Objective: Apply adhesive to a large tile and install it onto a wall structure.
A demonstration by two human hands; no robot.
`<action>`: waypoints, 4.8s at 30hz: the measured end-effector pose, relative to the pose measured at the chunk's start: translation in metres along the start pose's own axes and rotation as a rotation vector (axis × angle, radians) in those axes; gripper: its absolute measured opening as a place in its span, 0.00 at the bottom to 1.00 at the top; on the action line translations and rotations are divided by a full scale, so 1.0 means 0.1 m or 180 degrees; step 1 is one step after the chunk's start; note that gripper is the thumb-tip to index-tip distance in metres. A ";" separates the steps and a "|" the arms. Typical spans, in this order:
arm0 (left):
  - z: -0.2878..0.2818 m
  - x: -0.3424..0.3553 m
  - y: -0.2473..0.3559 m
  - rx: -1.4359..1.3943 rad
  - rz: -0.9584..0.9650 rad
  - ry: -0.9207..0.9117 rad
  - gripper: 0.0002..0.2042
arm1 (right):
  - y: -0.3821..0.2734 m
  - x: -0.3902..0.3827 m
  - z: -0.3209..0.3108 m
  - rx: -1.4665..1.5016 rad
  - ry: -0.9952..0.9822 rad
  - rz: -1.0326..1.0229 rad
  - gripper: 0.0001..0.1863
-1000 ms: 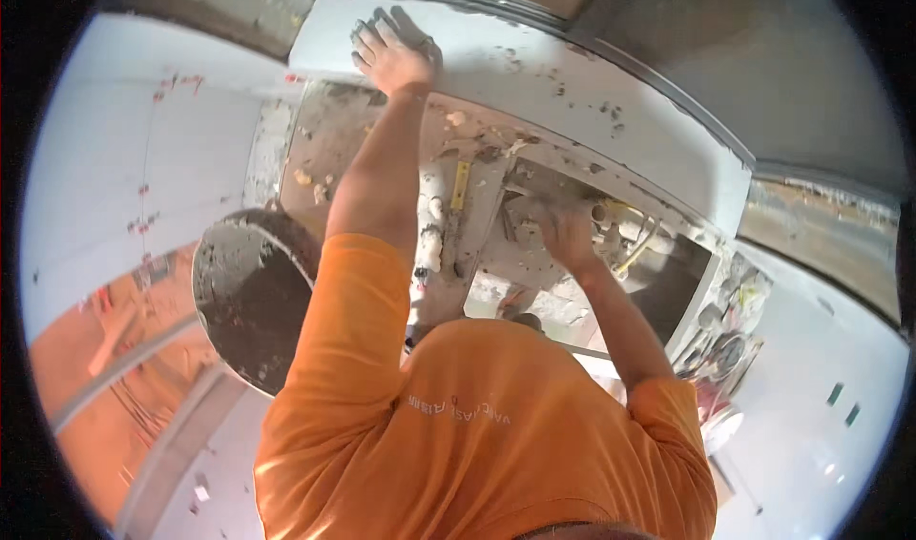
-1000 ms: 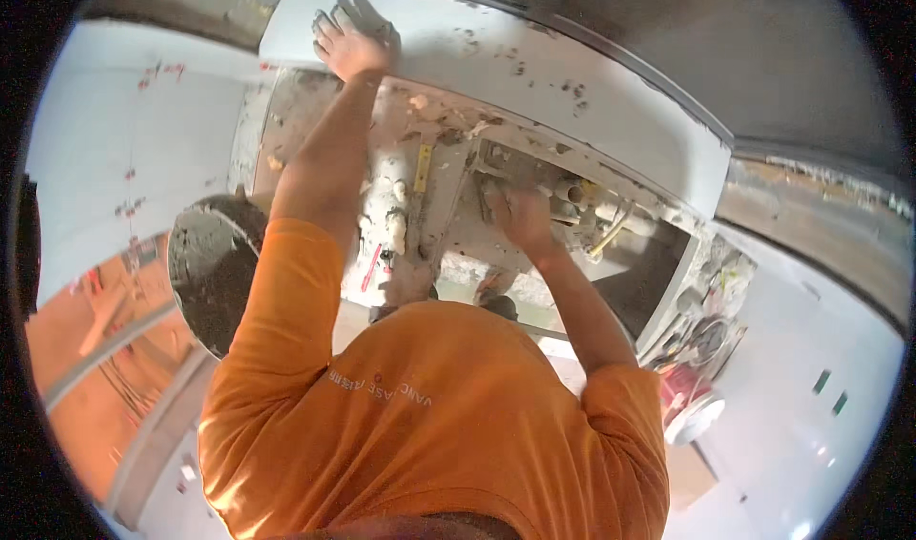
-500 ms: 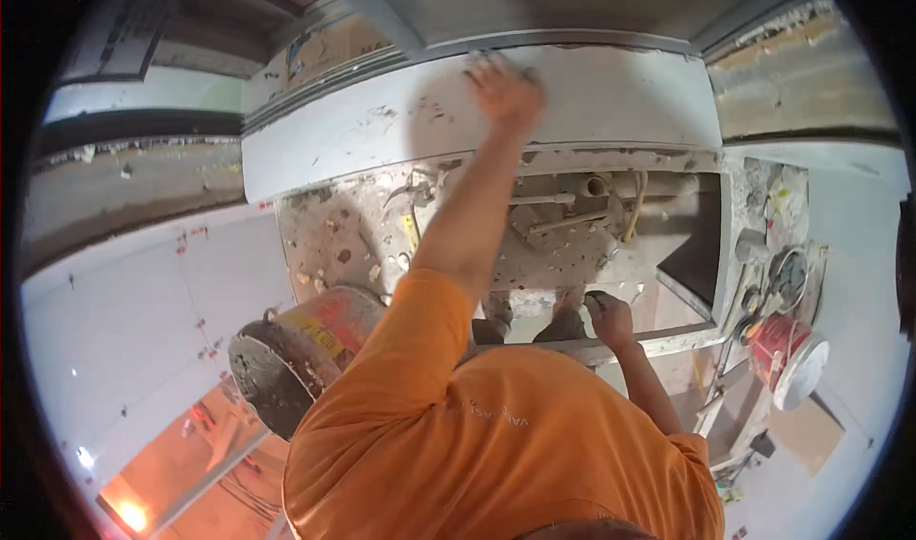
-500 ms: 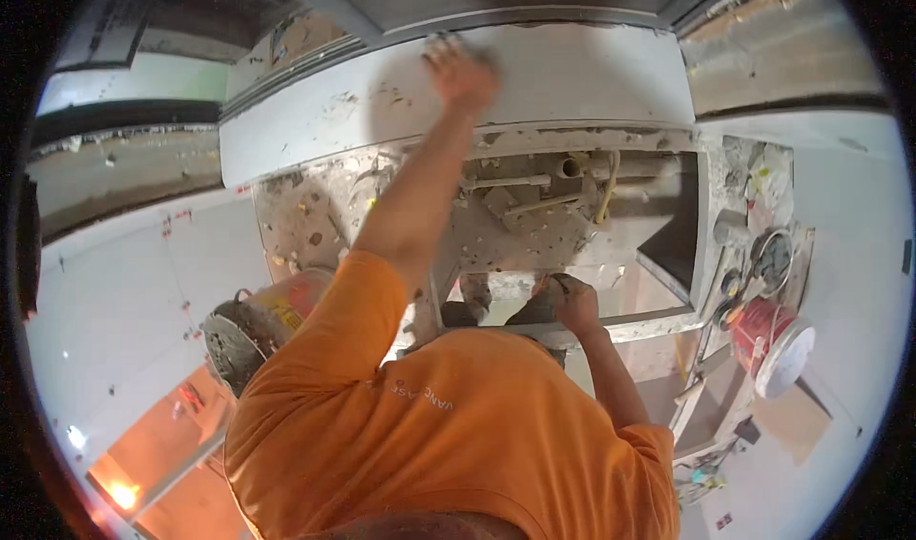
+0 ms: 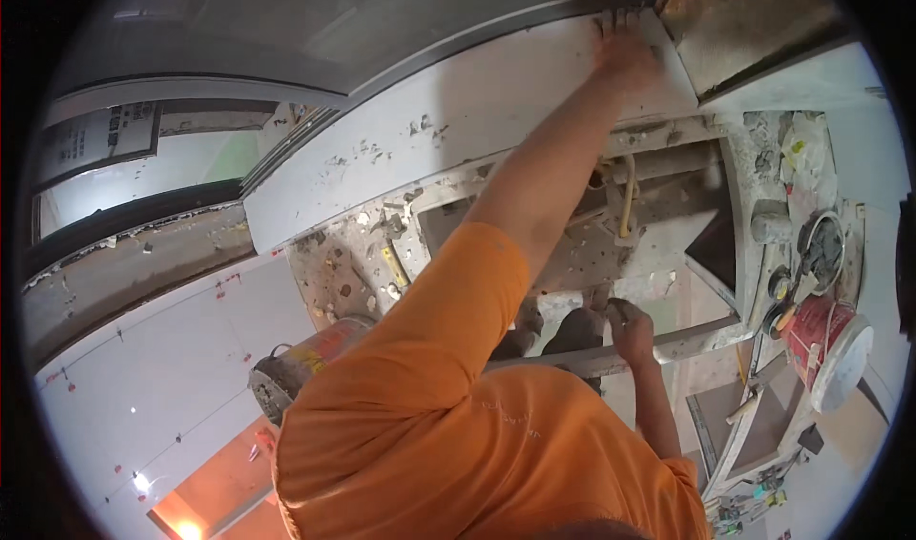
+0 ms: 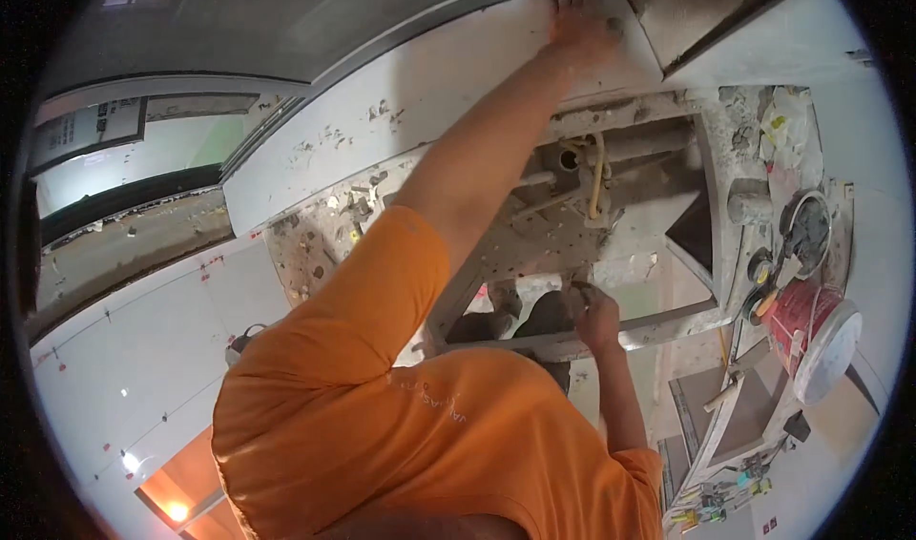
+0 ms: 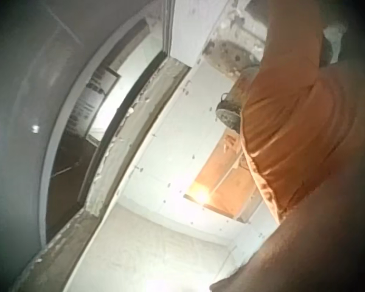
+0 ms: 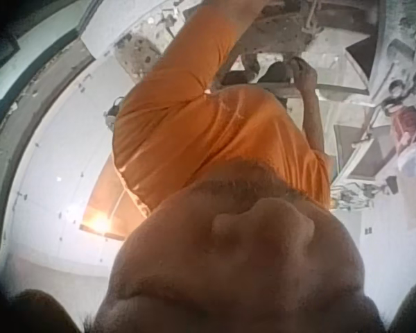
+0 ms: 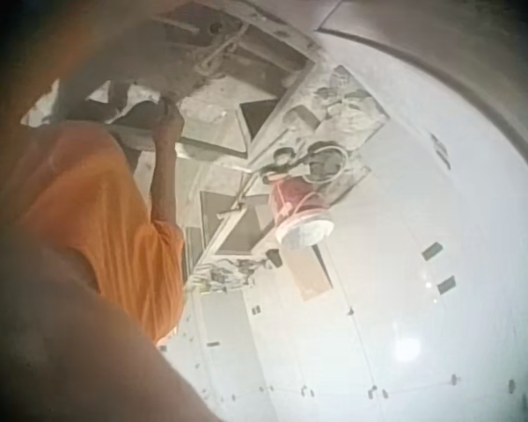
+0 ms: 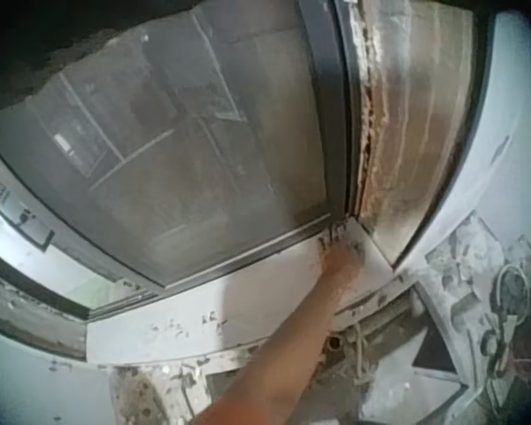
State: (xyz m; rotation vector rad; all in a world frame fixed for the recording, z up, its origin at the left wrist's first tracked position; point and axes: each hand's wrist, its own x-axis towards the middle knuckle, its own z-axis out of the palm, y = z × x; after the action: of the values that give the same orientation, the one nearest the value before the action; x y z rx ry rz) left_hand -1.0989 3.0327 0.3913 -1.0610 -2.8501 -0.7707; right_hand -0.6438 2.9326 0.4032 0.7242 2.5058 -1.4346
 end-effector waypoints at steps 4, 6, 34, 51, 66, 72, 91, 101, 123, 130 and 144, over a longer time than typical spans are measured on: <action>-0.38 -0.62 0.09 -0.0717 0.0328 0.1012 0.28 | 0.03 0.08 -0.12 0.0018 -0.0064 0.0073 0.13; -0.63 -1.44 0.16 -0.0833 0.0839 0.1224 0.24 | -0.03 0.16 -0.13 -0.0210 -0.0069 -0.0060 0.13; -2.21 -5.08 -1.86 0.2151 -0.0389 -0.3874 0.39 | -0.44 -0.62 0.52 -0.0898 -0.0645 -0.0776 0.16; -2.19 -2.82 -1.04 0.1825 0.0239 -0.0672 0.47 | 0.00 0.61 0.38 -0.1301 -0.0403 -0.0252 0.16; -1.72 -2.29 -1.41 0.1547 0.0360 -0.0750 0.45 | -0.40 2.66 -0.47 -0.0988 0.1690 -0.0285 0.16; -1.75 -2.29 -1.36 0.1573 0.0408 -0.0787 0.45 | 0.12 3.50 -0.49 -0.2224 0.2340 -0.0464 0.12; -1.60 -1.90 -1.19 0.1690 0.1142 -0.1096 0.42 | -0.64 3.05 -0.49 -0.2012 -0.0371 -0.1824 0.13; -1.64 -1.85 -1.11 0.1728 0.1084 -0.1237 0.43 | -0.73 3.04 -0.54 -0.2210 -0.0273 -0.2044 0.14; -2.32 -3.02 -2.18 0.0818 0.0645 -0.0298 0.20 | -0.26 3.47 -0.12 -0.2726 -0.0377 -0.1877 0.22; -2.23 -2.98 -1.98 0.0951 0.0355 0.0081 0.21 | -0.29 2.42 0.31 -0.3345 -0.0528 -0.2438 0.17; -1.79 -5.90 -0.68 -0.0206 -0.1151 -0.1709 0.35 | 0.32 -0.90 0.23 -0.0988 -0.0377 -0.0901 0.24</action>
State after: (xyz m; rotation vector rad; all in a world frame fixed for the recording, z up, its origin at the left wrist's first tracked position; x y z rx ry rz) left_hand -0.7141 2.5466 0.4179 -0.8745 -3.5669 -0.6749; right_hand -0.5522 2.8969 0.3998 0.2307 2.7269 -1.0809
